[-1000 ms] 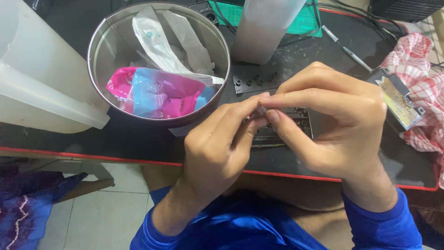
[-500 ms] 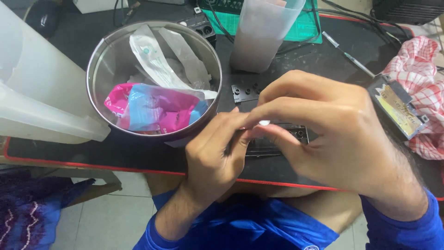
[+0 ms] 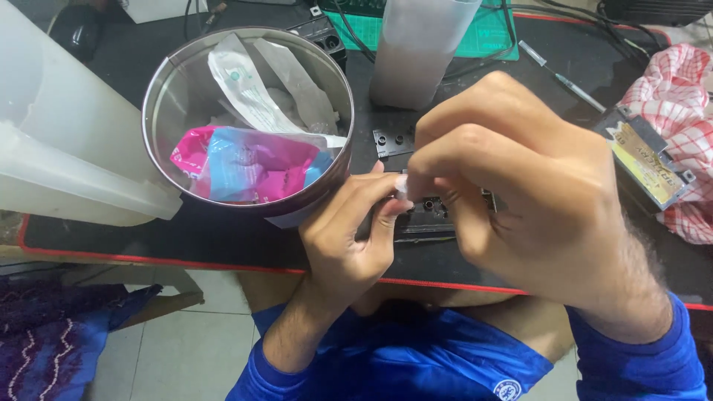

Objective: Using a syringe to fill the individual cells of a lead-acid battery with liquid electrolyte or distilled water.

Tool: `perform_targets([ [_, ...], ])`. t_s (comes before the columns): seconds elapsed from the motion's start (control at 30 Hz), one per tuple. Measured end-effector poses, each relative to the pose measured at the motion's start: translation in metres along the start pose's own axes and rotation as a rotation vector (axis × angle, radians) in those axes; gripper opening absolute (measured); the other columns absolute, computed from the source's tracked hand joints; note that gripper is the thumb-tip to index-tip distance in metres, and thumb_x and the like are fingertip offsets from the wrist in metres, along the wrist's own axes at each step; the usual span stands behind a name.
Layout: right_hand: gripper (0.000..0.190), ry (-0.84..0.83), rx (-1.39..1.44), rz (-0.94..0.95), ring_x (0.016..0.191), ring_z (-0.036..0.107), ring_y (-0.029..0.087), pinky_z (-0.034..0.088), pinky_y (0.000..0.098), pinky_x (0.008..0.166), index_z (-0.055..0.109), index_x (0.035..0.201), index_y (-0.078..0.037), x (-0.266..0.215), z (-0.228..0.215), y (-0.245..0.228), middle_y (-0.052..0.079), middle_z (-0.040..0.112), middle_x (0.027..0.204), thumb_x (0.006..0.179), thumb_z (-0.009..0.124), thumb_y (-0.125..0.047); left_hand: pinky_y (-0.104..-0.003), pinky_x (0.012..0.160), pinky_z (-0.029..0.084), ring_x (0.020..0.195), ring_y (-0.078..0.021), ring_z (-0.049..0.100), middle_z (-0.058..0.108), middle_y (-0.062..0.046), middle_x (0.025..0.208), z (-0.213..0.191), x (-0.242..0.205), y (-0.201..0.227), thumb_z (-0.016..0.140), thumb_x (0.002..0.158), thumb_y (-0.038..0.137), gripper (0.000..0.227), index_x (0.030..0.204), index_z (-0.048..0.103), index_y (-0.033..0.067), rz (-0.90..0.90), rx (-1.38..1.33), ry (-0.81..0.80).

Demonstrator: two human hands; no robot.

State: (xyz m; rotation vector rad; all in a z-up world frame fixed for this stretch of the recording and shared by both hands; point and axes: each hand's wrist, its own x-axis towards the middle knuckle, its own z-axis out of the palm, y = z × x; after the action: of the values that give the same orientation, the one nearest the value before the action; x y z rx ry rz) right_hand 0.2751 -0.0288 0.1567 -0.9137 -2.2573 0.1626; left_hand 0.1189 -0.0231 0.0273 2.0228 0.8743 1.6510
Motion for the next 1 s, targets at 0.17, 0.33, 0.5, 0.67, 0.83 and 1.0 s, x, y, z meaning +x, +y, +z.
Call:
perform_targets([
  [0.17, 0.012, -0.094, 0.040, 0.073, 0.091, 0.061, 0.027, 0.049, 0.0346, 0.081, 0.063, 0.100, 0.000, -0.002, 0.002, 0.004, 0.013, 0.064, 0.099, 0.100, 0.054, 0.007, -0.038, 0.100, 0.060, 0.100, -0.0329, 0.077, 0.073, -0.014, 0.102, 0.002, -0.005, -0.002, 0.065, 0.100, 0.002, 0.009, 0.108, 0.068, -0.0017, -0.027, 0.034, 0.009],
  [0.33, 0.021, 0.066, 0.055, 0.057, 0.084, 0.056, 0.029, 0.046, 0.0355, 0.078, 0.056, 0.093, 0.003, -0.004, 0.005, 0.001, 0.017, 0.059, 0.094, 0.089, 0.048, 0.023, -0.038, 0.106, 0.061, 0.091, -0.0275, 0.075, 0.073, -0.011, 0.098, 0.002, -0.002, 0.001, 0.064, 0.101, 0.000, 0.010, 0.110, 0.068, 0.0003, -0.044, 0.012, 0.007],
  [0.5, 0.025, -0.066, 0.070, 0.061, 0.084, 0.060, 0.025, 0.048, 0.0330, 0.077, 0.067, 0.092, -0.007, -0.010, 0.015, 0.014, 0.014, 0.056, 0.101, 0.095, 0.048, 0.010, -0.042, 0.105, 0.062, 0.087, -0.0269, 0.072, 0.071, -0.014, 0.096, -0.001, 0.003, 0.005, 0.059, 0.099, -0.005, 0.012, 0.108, 0.068, -0.0033, -0.055, -0.021, -0.008],
  [0.67, 0.025, 0.138, 0.098, 0.020, 0.081, 0.053, 0.029, 0.044, 0.0358, 0.075, 0.056, 0.085, 0.003, -0.008, 0.016, 0.006, 0.019, 0.058, 0.094, 0.088, 0.050, 0.027, -0.038, 0.103, 0.060, 0.097, -0.0293, 0.077, 0.074, -0.009, 0.093, 0.001, -0.002, 0.001, 0.064, 0.101, 0.001, 0.011, 0.112, 0.068, 0.0018, -0.055, 0.036, -0.007],
  [0.83, 0.025, -0.054, 0.085, 0.032, 0.088, 0.060, 0.026, 0.048, 0.0354, 0.082, 0.063, 0.089, -0.005, -0.008, 0.014, 0.011, 0.013, 0.059, 0.097, 0.103, 0.043, -0.003, -0.043, 0.104, 0.061, 0.087, -0.0283, 0.071, 0.071, -0.015, 0.098, -0.003, 0.002, 0.005, 0.055, 0.103, 0.000, 0.013, 0.107, 0.067, -0.0040, -0.064, -0.046, -0.020],
  [1.0, 0.028, 0.152, 0.102, 0.058, 0.077, 0.052, 0.027, 0.043, 0.0327, 0.072, 0.050, 0.079, 0.001, -0.006, 0.016, 0.002, 0.017, 0.059, 0.090, 0.088, 0.056, 0.027, -0.035, 0.102, 0.060, 0.099, -0.0287, 0.077, 0.075, -0.010, 0.099, 0.000, -0.003, 0.000, 0.065, 0.100, -0.001, 0.012, 0.110, 0.069, 0.0027, -0.073, 0.026, -0.008],
])
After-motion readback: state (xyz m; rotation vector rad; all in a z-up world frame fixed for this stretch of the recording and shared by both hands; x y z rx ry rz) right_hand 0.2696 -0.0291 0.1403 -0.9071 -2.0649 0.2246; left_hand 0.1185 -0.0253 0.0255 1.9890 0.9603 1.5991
